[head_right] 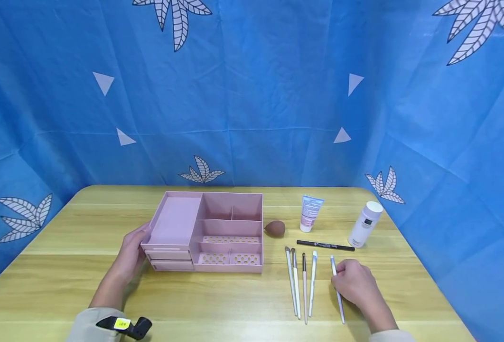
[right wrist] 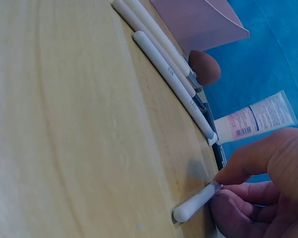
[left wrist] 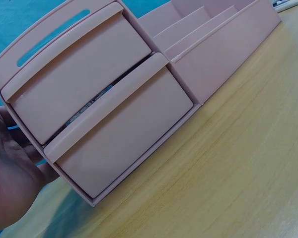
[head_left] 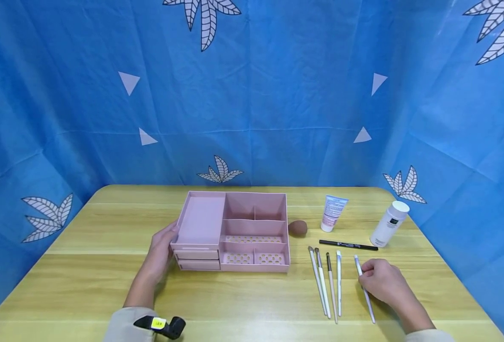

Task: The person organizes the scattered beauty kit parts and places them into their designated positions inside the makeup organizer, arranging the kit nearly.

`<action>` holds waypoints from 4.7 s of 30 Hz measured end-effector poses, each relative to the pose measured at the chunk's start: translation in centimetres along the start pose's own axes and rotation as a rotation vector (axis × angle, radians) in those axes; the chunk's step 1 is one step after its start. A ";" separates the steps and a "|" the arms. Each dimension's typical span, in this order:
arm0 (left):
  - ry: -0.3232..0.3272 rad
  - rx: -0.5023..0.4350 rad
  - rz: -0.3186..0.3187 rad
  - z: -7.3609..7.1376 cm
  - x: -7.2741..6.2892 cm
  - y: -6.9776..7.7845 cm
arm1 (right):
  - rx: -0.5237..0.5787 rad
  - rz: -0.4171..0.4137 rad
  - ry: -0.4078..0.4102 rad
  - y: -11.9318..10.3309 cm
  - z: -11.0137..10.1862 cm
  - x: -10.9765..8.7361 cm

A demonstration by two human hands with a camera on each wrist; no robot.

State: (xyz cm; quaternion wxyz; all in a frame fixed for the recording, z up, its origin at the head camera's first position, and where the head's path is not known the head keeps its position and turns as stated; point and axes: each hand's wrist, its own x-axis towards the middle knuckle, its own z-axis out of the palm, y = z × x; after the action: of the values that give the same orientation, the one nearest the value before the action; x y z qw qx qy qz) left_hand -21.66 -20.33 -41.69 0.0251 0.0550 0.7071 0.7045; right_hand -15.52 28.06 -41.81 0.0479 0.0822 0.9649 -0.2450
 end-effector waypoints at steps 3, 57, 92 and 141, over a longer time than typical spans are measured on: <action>0.003 -0.005 -0.005 0.0 0.0 0.0 | 0.002 0.006 -0.012 -0.1 0.0 0.0; 0.021 -0.030 0.016 0.3 0.0 0.0 | 0.436 -0.306 0.036 -16.0 2.4 2.5; 0.020 -0.007 0.042 0.0 0.1 -0.3 | 0.887 -0.212 -0.159 -33.2 6.6 6.2; -0.003 0.003 0.057 0.0 0.3 -0.2 | 0.360 -0.260 -0.128 -37.3 9.4 6.0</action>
State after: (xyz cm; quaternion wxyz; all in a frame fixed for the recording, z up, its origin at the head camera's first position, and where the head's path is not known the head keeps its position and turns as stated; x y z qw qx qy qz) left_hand -22.00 -20.25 -41.86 0.0059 0.0763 0.7064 0.7037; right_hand -27.70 -7.95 -33.53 0.0616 -0.0515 0.9031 -0.4219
